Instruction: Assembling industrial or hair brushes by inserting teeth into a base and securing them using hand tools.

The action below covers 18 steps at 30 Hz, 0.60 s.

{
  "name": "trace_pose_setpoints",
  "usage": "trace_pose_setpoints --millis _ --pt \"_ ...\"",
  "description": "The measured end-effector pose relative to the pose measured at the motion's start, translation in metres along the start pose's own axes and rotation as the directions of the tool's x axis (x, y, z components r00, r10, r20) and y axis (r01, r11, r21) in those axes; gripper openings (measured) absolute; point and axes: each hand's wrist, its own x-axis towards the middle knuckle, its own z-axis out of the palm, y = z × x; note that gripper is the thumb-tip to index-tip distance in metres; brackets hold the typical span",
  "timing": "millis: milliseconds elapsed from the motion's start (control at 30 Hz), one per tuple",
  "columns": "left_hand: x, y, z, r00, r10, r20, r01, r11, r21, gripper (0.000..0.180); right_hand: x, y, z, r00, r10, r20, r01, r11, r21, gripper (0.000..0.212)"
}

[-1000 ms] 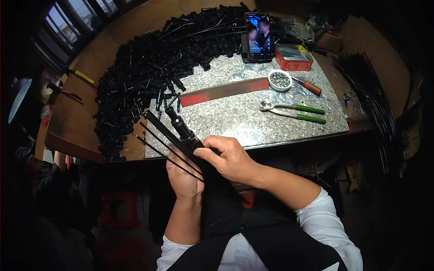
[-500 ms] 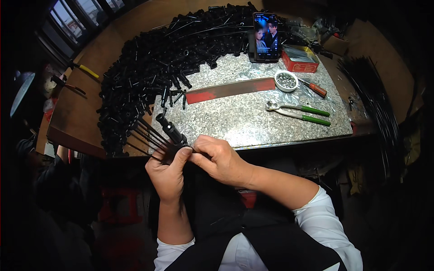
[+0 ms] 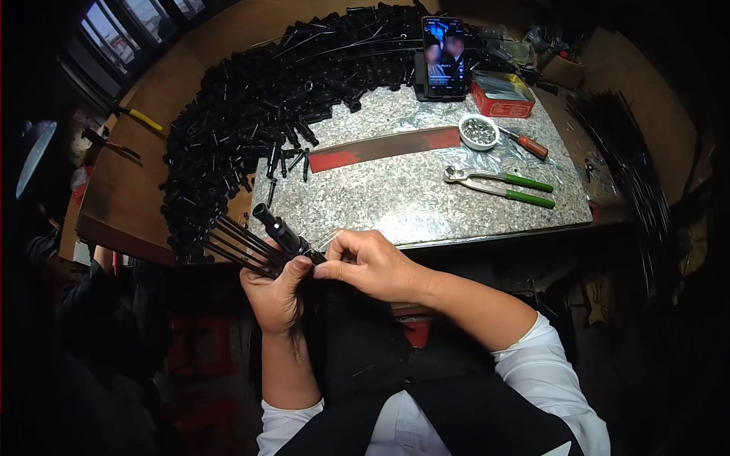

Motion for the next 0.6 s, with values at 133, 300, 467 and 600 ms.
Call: trace_pose_setpoints --millis 133,300,467,600 --pt "0.0 -0.003 -0.006 0.999 -0.006 0.034 0.007 0.999 -0.045 0.031 0.006 -0.005 -0.01 0.948 0.24 0.207 -0.275 0.947 0.163 0.027" --pt "0.008 -0.004 -0.021 0.965 -0.088 0.246 0.113 0.99 -0.09 0.035 0.007 0.004 -0.014 0.913 0.244 0.326 -0.332 0.91 0.249 0.026" --pt "0.011 -0.012 -0.013 0.967 -0.157 0.201 0.181 0.978 -0.108 0.027 0.001 0.01 -0.005 0.979 0.18 0.096 -0.2 0.934 0.295 0.032" --pt "-0.006 -0.019 0.019 0.999 0.043 0.011 -0.042 0.999 -0.024 0.048 0.005 0.009 0.007 0.98 0.14 -0.144 -0.122 0.984 0.13 0.03"
